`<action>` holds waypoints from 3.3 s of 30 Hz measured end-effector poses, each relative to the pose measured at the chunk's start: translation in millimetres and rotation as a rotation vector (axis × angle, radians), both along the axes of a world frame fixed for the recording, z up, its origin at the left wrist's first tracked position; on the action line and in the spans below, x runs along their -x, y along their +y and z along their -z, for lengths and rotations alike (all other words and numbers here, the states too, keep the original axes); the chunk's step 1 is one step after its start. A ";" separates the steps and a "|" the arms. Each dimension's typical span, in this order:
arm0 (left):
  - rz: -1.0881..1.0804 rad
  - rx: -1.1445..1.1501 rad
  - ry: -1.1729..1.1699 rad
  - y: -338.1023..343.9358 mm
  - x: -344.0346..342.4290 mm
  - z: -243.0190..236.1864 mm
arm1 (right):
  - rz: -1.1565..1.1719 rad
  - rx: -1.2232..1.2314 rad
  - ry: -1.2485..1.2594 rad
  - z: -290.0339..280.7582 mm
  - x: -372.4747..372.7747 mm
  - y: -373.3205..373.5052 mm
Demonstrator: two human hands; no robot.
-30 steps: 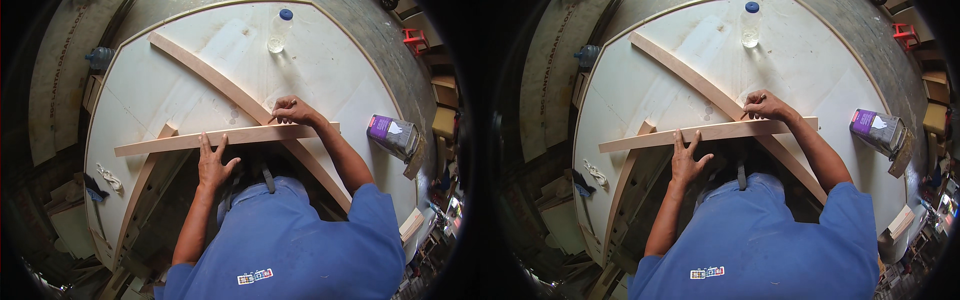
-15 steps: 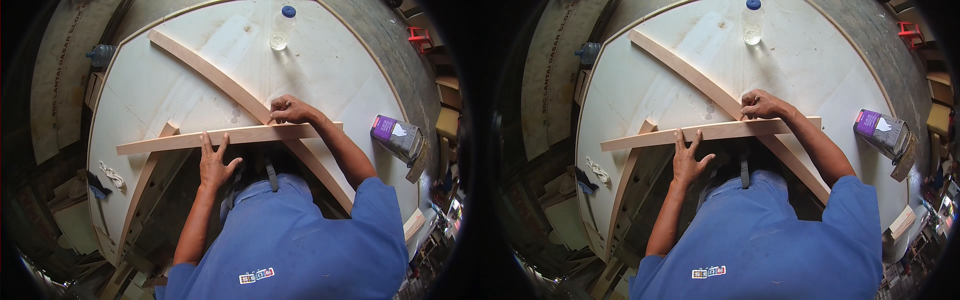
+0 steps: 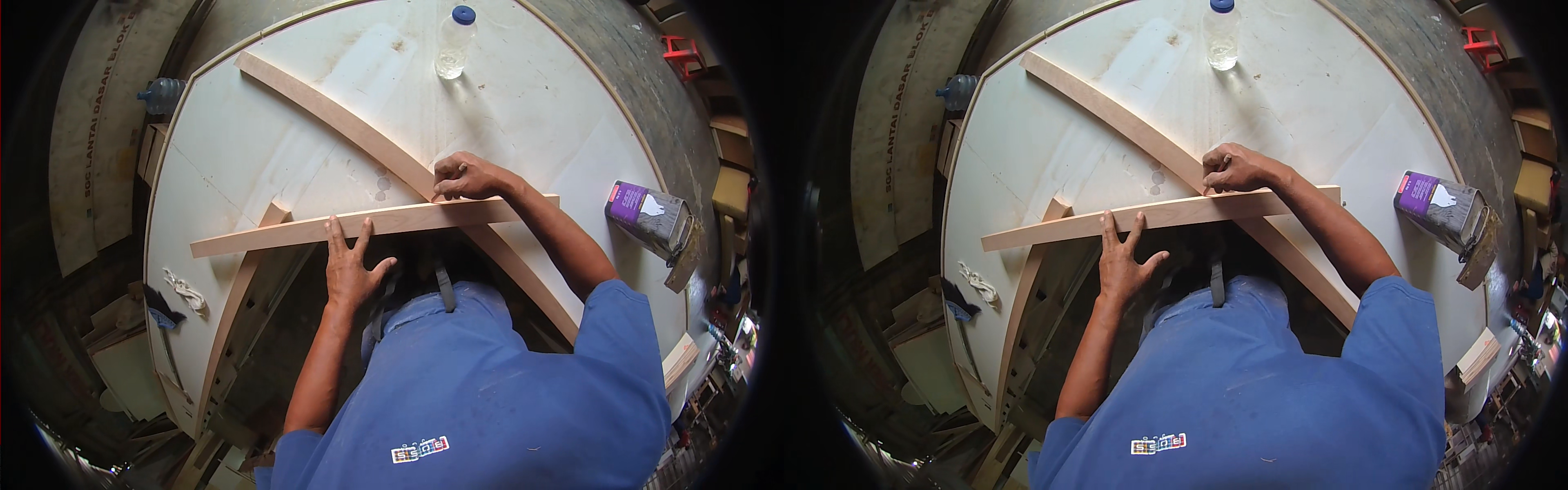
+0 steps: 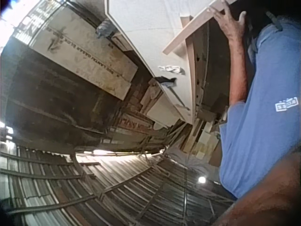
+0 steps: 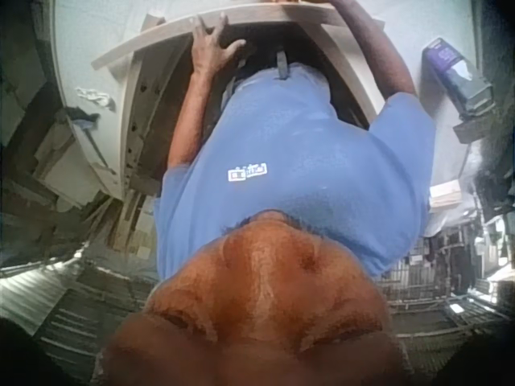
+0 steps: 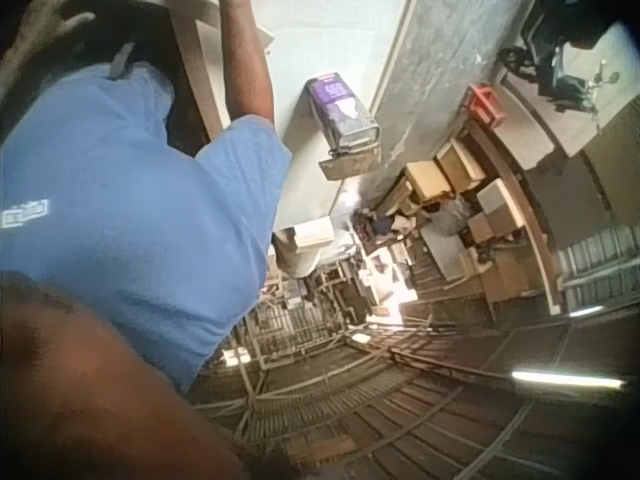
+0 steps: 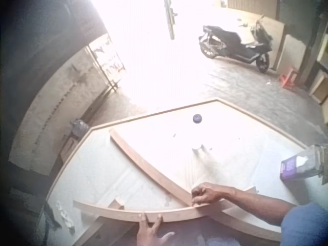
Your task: The person marks lines on wooden boards using a pencil and a try square, then saws one of the boards with a hand saw.
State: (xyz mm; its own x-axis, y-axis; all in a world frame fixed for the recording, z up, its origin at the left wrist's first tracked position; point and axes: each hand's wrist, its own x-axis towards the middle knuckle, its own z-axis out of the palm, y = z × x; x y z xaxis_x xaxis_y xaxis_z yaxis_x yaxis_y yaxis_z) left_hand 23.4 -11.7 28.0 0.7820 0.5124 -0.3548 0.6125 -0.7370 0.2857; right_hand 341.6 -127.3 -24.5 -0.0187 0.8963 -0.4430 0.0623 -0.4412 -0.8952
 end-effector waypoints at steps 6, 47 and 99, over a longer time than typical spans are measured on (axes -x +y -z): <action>-0.004 -0.008 0.010 -0.9 -0.8 -0.7 | -0.051 0.005 -0.034 -9.7 -7.3 0.7; 0.371 -0.080 0.177 29.9 -7.1 -7.4 | 1.451 -0.150 -0.108 -64.8 124.7 -153.6; 1.195 -0.043 -0.004 89.1 -1.9 16.1 | 2.136 -0.400 -0.817 84.2 223.4 -20.0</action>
